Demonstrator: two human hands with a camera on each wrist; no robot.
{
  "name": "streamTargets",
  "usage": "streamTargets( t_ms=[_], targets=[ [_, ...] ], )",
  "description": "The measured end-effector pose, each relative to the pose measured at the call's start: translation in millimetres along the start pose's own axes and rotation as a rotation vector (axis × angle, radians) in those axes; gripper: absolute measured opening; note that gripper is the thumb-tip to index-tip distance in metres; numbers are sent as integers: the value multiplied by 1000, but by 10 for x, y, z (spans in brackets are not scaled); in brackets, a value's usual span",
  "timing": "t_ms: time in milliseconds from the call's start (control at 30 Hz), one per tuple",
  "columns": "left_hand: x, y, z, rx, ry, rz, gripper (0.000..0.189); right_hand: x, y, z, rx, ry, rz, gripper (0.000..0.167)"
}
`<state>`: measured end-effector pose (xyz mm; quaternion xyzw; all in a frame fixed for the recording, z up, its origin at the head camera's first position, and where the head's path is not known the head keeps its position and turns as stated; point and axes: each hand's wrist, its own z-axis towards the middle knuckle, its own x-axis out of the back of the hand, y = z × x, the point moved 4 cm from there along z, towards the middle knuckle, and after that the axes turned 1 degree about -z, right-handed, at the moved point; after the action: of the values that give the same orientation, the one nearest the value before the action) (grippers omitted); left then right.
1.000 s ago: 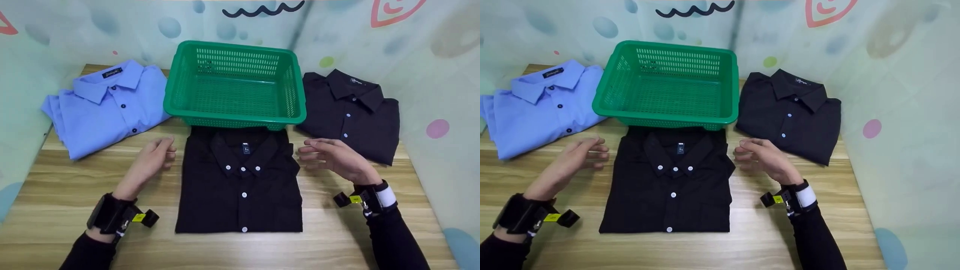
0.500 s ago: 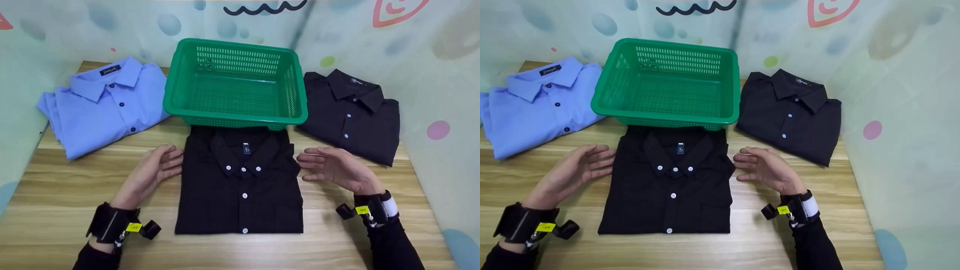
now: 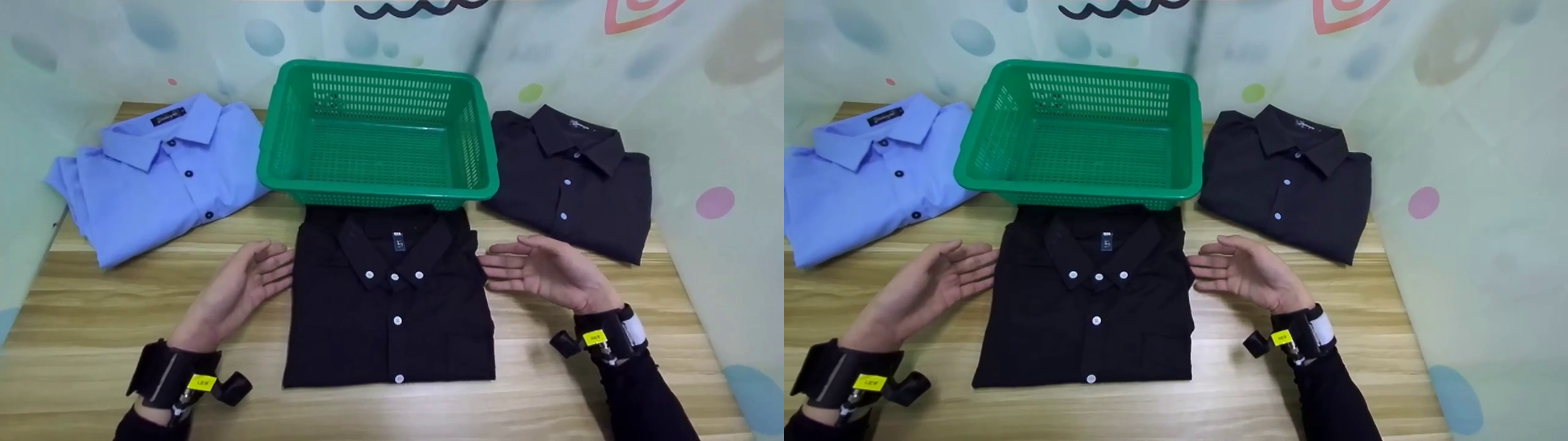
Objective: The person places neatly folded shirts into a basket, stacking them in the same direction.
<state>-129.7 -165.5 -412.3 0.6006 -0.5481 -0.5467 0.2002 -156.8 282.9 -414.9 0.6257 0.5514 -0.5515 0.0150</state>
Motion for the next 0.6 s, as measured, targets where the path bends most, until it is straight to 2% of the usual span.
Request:
streamTargets(
  t_ms=[133,300,400,600],
  targets=[
    [-28,-61,41,16,-6,-57,63,-41,80,53,-7,-31,38,58],
    [-73,-155,114,16,-29,-180,49,-112,193,109,-25,-139,75,49],
    [-108,-196,145,7,-72,-229,44,-148,253,149,-27,-173,59,45],
    [-145,-211,146,-12,-212,-352,44,-179,317,195,-14,-159,37,40]
  ],
)
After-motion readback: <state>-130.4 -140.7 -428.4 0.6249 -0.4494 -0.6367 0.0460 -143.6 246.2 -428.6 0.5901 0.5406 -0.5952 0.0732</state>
